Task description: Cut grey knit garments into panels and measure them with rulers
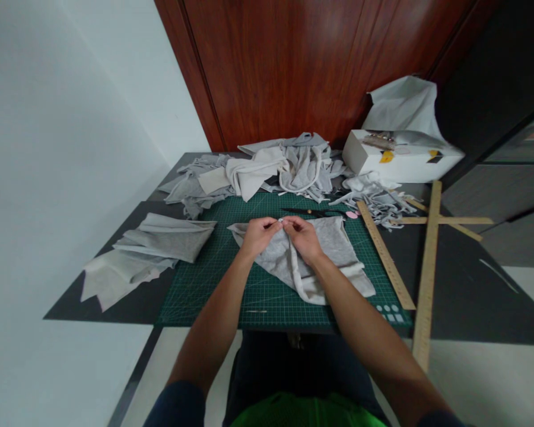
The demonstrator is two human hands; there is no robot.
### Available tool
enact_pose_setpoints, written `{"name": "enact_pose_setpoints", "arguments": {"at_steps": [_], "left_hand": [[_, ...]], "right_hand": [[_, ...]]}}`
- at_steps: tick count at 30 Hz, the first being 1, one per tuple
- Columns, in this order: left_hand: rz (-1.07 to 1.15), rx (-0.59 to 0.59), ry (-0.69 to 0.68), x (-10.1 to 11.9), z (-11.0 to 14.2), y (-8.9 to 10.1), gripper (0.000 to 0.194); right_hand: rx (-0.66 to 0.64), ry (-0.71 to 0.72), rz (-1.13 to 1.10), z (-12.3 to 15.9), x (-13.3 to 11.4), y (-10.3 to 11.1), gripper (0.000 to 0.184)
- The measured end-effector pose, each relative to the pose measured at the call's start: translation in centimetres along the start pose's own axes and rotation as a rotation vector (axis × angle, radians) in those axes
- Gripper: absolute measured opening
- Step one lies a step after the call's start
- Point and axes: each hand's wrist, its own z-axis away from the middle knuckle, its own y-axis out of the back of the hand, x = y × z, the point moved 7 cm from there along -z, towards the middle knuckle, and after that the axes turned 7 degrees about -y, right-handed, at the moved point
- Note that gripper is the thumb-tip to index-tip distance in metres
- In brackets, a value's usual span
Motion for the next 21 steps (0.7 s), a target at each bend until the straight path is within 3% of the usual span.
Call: {"name": "enact_pose_setpoints", "arguments": {"at_steps": [11,17,21], "left_hand": [[0.035,0.022,-0.034,-0.4,-0.2,-0.4,0.011],[-0.090,0.023,-0.054,0.4,0.0,-0.3,0.012],[-0.143,0.027,-0.055,1.0,0.1,-0.4,0.006]], "right_hand": [[-0.002,0.051,0.106,0.0,-0.2,-0.2,0.040],[-0.004,0.012,-0.003,0.3,-0.7,-0.2,0.034],[-0.026,0.013,0.036,0.6,-1.0,-0.7,0.034]]}}
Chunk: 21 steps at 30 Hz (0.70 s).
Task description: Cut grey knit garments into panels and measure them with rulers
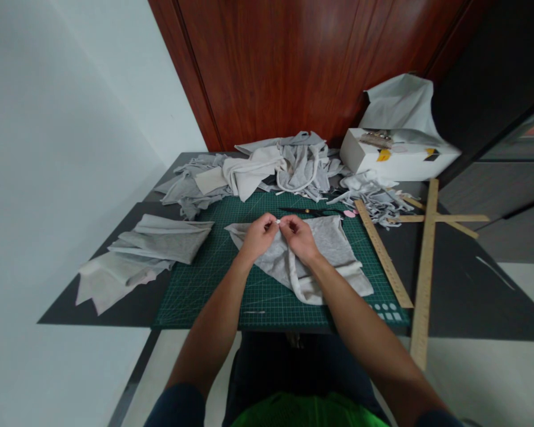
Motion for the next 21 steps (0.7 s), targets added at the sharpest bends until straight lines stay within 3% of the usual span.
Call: {"name": "enact_pose_setpoints", "arguments": {"at_steps": [4,8,11,16,21], "left_hand": [[0.078,0.030,-0.010,0.1,-0.1,0.4,0.005],[0.145,0.083,0.000,0.1,-0.2,2.0,0.004],[0.153,0.161,0.010,0.6,-0.3,3.8,0.009],[0.222,0.330,0.035,1.7,-0.2,7.2,0.009],[0.284,0.477,0.046,2.1,0.4,11.8,0.013]], "right_hand": [[-0.086,-0.018,0.033,0.8,-0.6,-0.8,0.028],[-0.224,-0.059,0.240,1.8,-1.8,-1.2,0.020],[-0.257,-0.045,0.416,2.3,-3.0,-0.6,0.017],[-0.341,-0.087,0.564,3.2,-3.4,0.7,0.030],[-0.418,-0.174,0.718,4.6,-3.0,3.4,0.018]]}}
